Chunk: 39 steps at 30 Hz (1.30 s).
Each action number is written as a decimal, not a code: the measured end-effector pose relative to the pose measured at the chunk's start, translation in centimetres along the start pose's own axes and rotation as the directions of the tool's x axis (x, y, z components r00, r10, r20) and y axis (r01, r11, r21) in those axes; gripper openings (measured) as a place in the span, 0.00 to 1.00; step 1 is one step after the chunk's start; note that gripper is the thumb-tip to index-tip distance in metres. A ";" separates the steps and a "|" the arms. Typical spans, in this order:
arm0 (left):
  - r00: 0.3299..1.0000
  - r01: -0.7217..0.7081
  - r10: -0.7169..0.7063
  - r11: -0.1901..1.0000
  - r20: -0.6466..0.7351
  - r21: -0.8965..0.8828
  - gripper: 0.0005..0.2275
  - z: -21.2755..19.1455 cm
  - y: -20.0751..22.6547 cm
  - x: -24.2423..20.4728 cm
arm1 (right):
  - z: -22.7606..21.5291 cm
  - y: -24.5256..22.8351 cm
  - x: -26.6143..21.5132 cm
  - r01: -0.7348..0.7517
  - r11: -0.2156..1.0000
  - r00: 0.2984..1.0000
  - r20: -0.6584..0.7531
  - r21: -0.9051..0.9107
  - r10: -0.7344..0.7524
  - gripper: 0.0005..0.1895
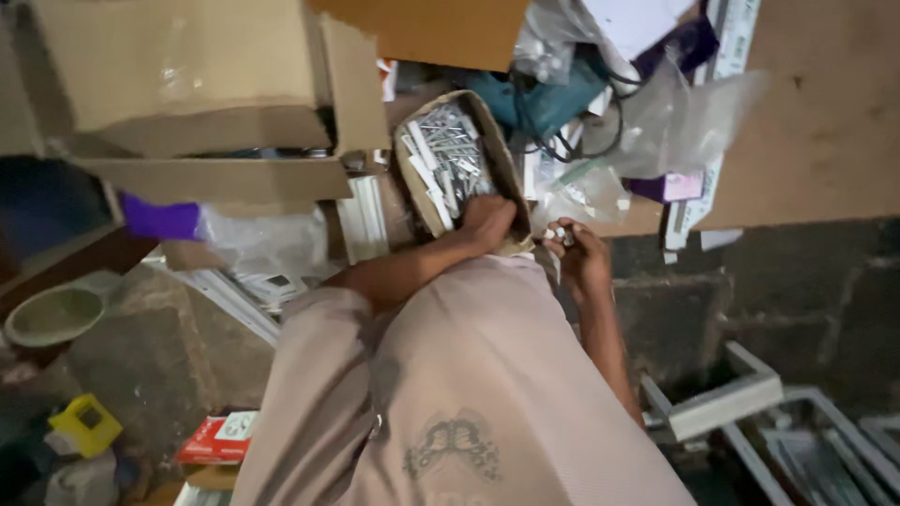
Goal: The person cuts a white plastic profile on a workbench using a utility knife, then scrapes the cut end to remove burrs. The person also picks up small white plastic pieces from a box.
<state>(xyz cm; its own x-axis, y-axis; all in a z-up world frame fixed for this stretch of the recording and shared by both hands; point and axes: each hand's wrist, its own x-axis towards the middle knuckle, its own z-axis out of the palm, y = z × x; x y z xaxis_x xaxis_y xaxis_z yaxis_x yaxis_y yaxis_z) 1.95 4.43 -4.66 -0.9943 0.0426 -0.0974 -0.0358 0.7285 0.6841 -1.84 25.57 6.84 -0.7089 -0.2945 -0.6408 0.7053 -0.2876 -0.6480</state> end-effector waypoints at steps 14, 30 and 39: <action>0.987 0.018 0.030 0.955 0.157 -0.296 0.12 -13.1 7.3 -0.2 | 2.1 -0.8 -0.3 -0.117 0.992 0.991 0.058 -0.036 0.119 0.18; 0.692 -0.710 0.717 0.653 -0.087 -0.264 0.08 -15.0 11.3 -0.3 | 4.2 0.8 0.4 -0.296 0.917 0.951 0.170 0.267 0.257 0.21; 0.770 -0.581 0.621 0.587 -0.146 -0.564 0.12 -17.8 10.4 -0.9 | 2.0 1.7 2.0 -0.336 0.923 0.937 0.167 0.187 0.307 0.19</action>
<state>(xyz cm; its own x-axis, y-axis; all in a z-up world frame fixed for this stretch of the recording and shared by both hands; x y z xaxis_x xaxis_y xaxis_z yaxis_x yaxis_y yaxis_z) 0.71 -0.21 15.38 -0.8022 0.3858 0.4555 0.5000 0.0173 0.8659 -2.08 22.63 5.28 -0.4468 -0.5167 -0.7303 0.8903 -0.3372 -0.3061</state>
